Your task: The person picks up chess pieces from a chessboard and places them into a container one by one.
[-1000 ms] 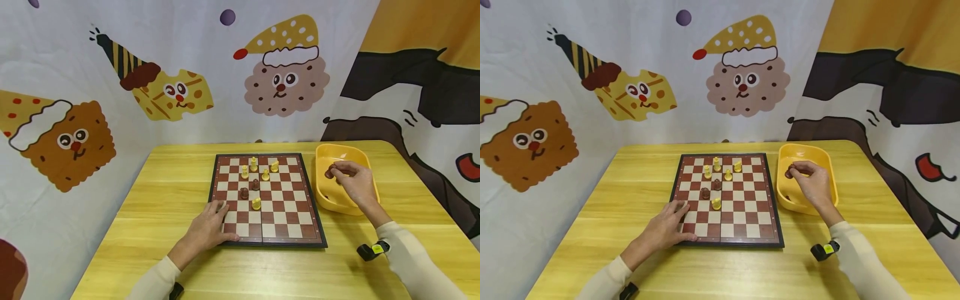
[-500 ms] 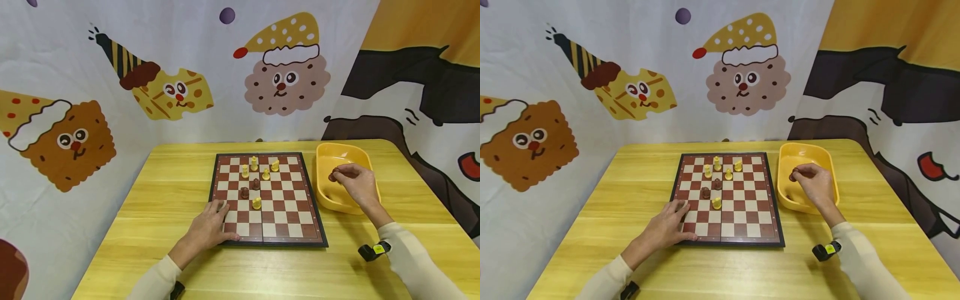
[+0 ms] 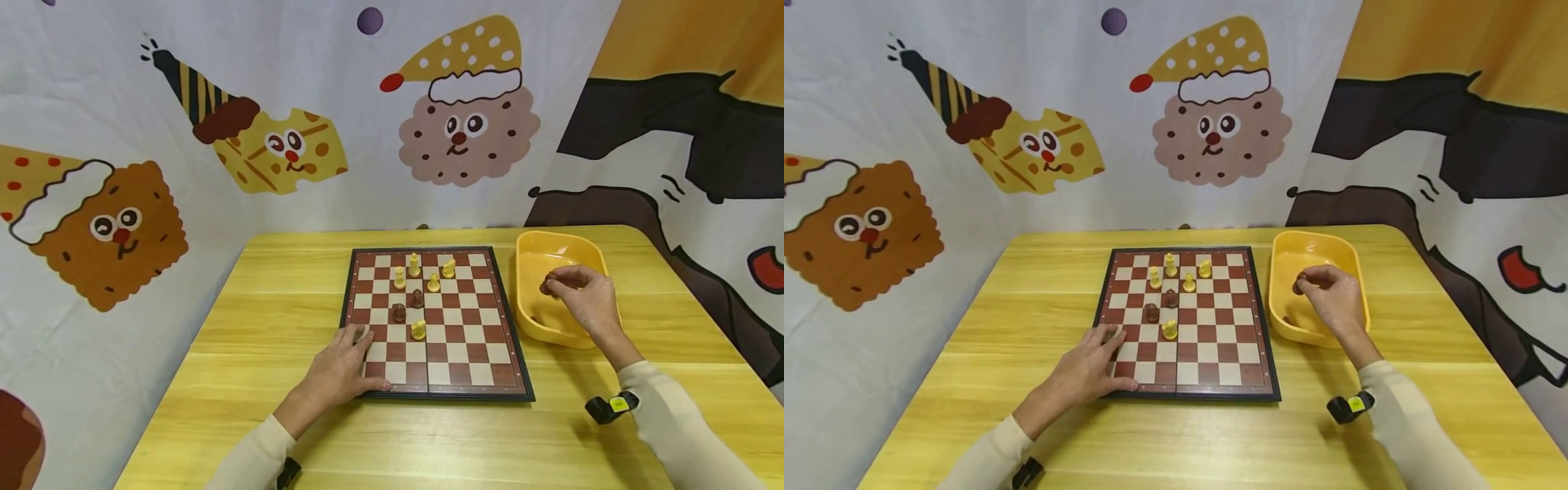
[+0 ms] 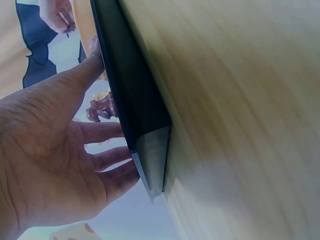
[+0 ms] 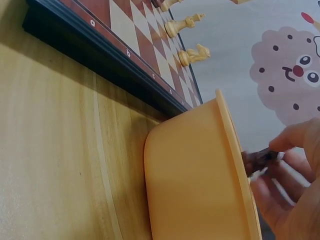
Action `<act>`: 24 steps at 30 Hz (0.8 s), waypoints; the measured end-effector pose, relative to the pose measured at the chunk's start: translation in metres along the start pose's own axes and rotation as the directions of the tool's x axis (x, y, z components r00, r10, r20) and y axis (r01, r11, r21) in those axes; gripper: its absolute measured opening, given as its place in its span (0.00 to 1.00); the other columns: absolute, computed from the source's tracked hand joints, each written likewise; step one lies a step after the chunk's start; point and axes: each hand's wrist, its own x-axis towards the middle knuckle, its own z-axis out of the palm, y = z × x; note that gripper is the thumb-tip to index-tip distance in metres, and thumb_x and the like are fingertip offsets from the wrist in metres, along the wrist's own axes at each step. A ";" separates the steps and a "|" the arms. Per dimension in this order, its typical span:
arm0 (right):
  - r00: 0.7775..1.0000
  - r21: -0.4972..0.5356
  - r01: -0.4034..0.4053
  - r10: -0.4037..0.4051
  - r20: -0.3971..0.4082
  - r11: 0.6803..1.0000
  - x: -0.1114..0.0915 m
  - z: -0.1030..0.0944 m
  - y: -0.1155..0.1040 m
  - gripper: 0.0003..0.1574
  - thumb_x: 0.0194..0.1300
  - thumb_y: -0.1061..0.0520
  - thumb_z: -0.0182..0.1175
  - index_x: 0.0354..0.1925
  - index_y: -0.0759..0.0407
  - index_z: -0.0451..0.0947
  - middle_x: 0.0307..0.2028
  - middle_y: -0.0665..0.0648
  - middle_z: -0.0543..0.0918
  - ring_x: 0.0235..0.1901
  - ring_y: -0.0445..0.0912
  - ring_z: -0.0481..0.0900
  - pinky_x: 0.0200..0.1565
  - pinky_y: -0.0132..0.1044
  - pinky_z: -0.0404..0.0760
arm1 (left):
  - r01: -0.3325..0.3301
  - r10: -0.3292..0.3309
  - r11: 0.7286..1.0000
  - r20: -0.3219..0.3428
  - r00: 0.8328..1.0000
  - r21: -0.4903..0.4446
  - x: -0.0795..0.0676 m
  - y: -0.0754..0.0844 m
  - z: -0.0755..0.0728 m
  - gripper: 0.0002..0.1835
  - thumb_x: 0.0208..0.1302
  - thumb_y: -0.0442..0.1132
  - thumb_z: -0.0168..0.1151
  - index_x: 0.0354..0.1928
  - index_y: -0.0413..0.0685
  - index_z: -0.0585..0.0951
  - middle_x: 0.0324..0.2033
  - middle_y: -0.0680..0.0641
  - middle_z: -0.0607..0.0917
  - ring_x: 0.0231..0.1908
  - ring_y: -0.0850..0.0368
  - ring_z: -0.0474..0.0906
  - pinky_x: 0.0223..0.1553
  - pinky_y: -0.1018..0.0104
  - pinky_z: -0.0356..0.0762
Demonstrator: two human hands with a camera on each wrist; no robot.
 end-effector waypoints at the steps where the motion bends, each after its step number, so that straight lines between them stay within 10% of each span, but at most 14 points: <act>1: 1.000 -0.038 -0.010 0.010 -0.003 0.999 -0.001 0.000 0.000 0.20 0.69 0.59 0.66 0.51 0.74 0.80 0.43 0.68 0.86 0.37 0.40 0.86 0.36 0.22 0.81 | -0.001 0.001 1.000 -0.002 1.000 -0.001 0.000 0.000 0.000 0.55 0.49 0.70 0.73 0.69 0.35 0.73 0.64 0.35 0.70 0.66 0.37 0.66 0.52 0.45 0.81; 6: 0.997 -0.150 -0.076 0.073 -0.024 0.986 -0.002 -0.002 0.000 0.28 0.70 0.52 0.65 0.58 0.72 0.78 0.54 0.71 0.79 0.50 0.53 0.77 0.39 0.19 0.72 | 0.004 -0.004 1.000 0.000 1.000 -0.006 0.000 0.000 0.001 0.55 0.49 0.70 0.73 0.69 0.35 0.73 0.64 0.35 0.70 0.66 0.37 0.66 0.53 0.45 0.81; 12: 0.996 -0.114 -0.087 0.084 -0.030 0.990 -0.002 -0.004 -0.004 0.27 0.73 0.50 0.60 0.58 0.70 0.77 0.45 0.64 0.84 0.41 0.36 0.78 0.38 0.20 0.73 | 0.011 -0.011 1.000 0.004 1.000 -0.012 -0.001 0.000 0.000 0.55 0.49 0.70 0.73 0.69 0.34 0.73 0.66 0.35 0.69 0.67 0.37 0.65 0.55 0.44 0.79; 24: 0.999 0.189 0.012 -0.020 0.039 0.982 -0.001 0.006 -0.019 0.15 0.74 0.61 0.60 0.53 0.71 0.77 0.34 0.46 0.84 0.27 0.38 0.84 0.33 0.28 0.85 | -0.013 0.013 1.000 -0.011 1.000 -0.008 -0.002 -0.001 -0.001 0.54 0.50 0.70 0.73 0.69 0.34 0.74 0.64 0.35 0.70 0.65 0.38 0.66 0.50 0.46 0.82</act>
